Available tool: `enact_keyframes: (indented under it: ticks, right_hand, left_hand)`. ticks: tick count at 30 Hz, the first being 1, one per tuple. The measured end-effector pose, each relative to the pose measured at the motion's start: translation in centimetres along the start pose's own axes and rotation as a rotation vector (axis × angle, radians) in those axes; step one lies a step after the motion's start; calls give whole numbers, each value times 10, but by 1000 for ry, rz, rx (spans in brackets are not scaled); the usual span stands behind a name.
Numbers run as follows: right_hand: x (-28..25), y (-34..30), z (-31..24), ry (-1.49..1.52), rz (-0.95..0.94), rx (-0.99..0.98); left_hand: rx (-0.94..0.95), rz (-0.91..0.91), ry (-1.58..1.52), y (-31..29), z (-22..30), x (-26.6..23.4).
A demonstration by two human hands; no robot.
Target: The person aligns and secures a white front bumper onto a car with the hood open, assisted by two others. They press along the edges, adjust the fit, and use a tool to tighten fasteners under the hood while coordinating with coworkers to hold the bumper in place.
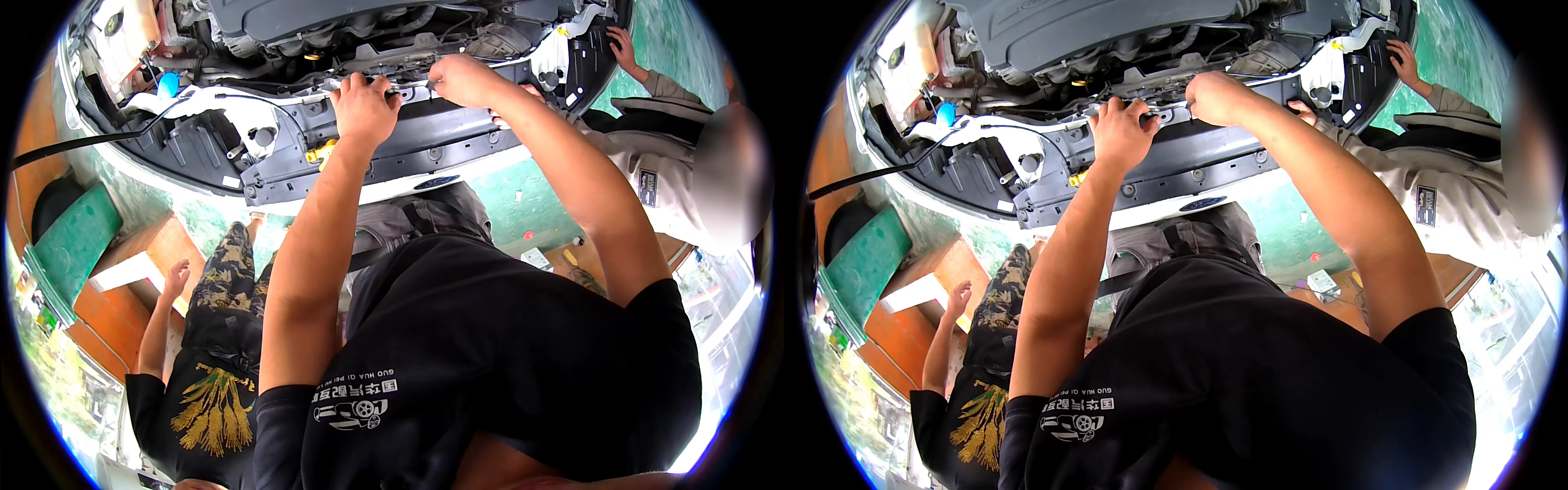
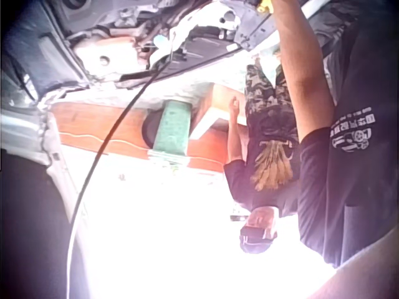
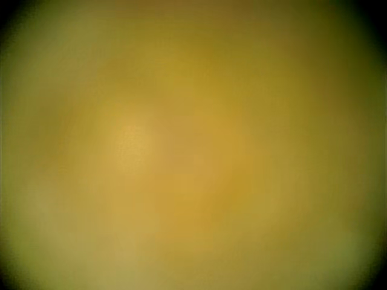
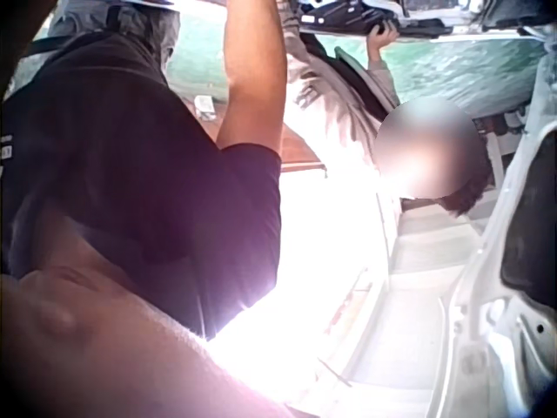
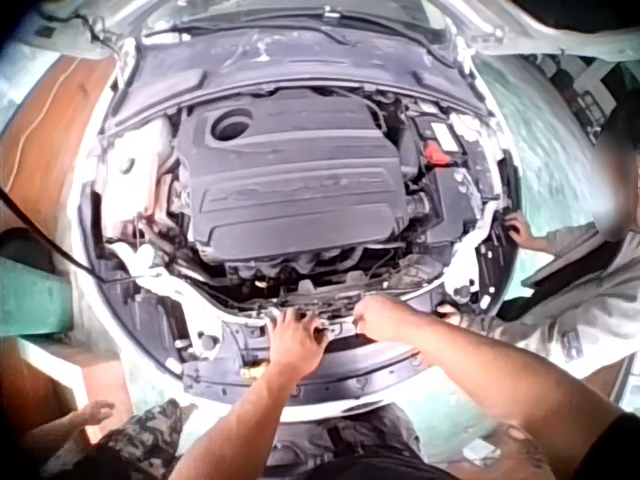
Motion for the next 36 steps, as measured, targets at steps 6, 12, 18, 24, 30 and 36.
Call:
enact_keyframes:
  ticks: [6,12,18,24,30,36]
  right_hand:
    - [-1,5,-2,2,-22,3]
    - [11,19,7,129,-170,170]
    - [12,25,9,104,-182,128]
    - [15,22,7,119,-163,160]
    - [15,21,6,91,-103,122]
    - [17,19,5,78,-67,80]
  left_hand:
    - [-43,-58,-41,0,0,-1]
    - [-48,-45,-67,1,-1,-1]
    - [-58,-54,-90,1,0,-3]
    - [-33,5,-139,-1,-3,0]
    - [-17,35,-180,-2,-5,1]
    - [0,69,-189,-2,-5,2]
Point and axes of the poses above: each hand's wrist, its own y-axis towards the middle knuckle, its own x-axis out of the palm, z = x × y, the point moved 7 cm from there along y, towards the middle knuckle, and after that the axes turned 2 degrees about z, right-handed, at the moved point
